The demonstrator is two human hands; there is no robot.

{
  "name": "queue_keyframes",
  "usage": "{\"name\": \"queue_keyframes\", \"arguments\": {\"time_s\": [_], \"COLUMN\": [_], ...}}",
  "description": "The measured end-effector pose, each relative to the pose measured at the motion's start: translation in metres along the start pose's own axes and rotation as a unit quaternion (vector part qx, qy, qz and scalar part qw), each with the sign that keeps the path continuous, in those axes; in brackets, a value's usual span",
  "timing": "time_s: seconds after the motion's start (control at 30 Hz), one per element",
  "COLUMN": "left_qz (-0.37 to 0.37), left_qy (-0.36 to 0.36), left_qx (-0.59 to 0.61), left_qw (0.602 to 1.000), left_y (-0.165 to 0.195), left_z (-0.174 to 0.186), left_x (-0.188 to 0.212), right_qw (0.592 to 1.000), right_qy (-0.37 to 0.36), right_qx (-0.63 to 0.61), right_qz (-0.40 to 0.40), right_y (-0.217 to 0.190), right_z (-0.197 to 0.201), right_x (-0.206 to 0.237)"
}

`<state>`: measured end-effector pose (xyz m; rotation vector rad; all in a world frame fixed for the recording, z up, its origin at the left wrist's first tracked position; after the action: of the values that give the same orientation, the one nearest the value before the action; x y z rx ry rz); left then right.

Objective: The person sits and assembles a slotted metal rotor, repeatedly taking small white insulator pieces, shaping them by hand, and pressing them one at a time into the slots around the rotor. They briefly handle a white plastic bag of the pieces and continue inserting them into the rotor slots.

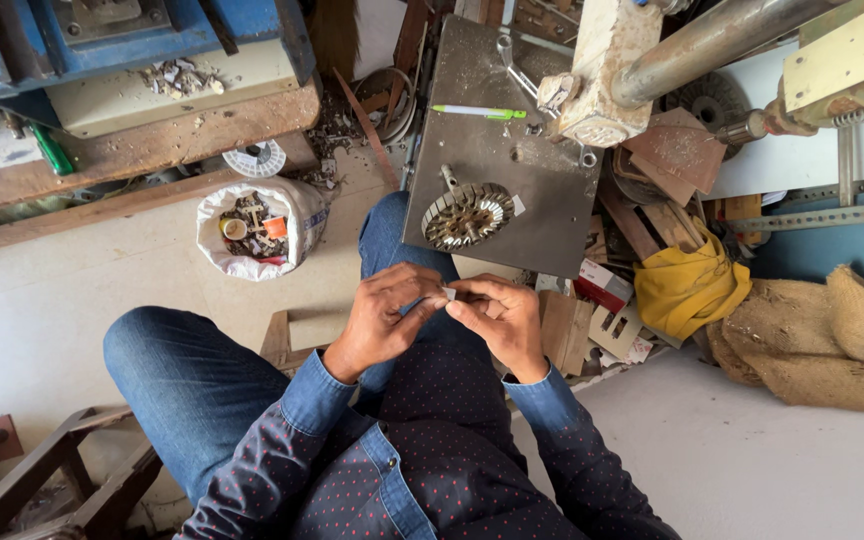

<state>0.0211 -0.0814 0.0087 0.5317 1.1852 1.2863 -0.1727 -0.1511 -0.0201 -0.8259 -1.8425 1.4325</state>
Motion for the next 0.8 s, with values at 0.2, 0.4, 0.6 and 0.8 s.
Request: {"name": "queue_keyframes", "arguments": {"time_s": [0.2, 0.4, 0.6, 0.8], "left_qz": [-0.029, 0.102, 0.099, 0.108], "left_qy": [0.004, 0.075, 0.044, 0.051], "left_qx": [-0.036, -0.145, -0.123, -0.126], "left_qw": [0.999, 0.981, 0.986, 0.985], "left_y": [-0.004, -0.032, -0.048, -0.048], "left_z": [0.001, -0.006, -0.019, -0.023], "left_x": [-0.016, -0.056, -0.069, -0.066], "right_qw": [0.993, 0.975, 0.951, 0.921], "right_qy": [0.066, 0.189, 0.218, 0.26], "right_qx": [-0.093, -0.048, 0.018, 0.118], "right_qz": [-0.03, 0.109, 0.22, 0.264], "right_y": [0.014, 0.006, -0.005, -0.011], "right_z": [0.014, 0.018, 0.005, -0.007], "right_x": [-0.007, -0.034, -0.059, -0.064]}}
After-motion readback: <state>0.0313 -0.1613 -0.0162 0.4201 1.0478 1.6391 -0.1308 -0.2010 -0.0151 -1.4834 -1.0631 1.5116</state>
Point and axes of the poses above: each hand's wrist, its own x-axis away from the middle knuckle, its own z-axis out of the back of the hand, y = z × x, the point moved 3 cm from there along -x, towards the middle knuckle, and after that the axes turned 14 degrees about -x, right-handed, at the moved point
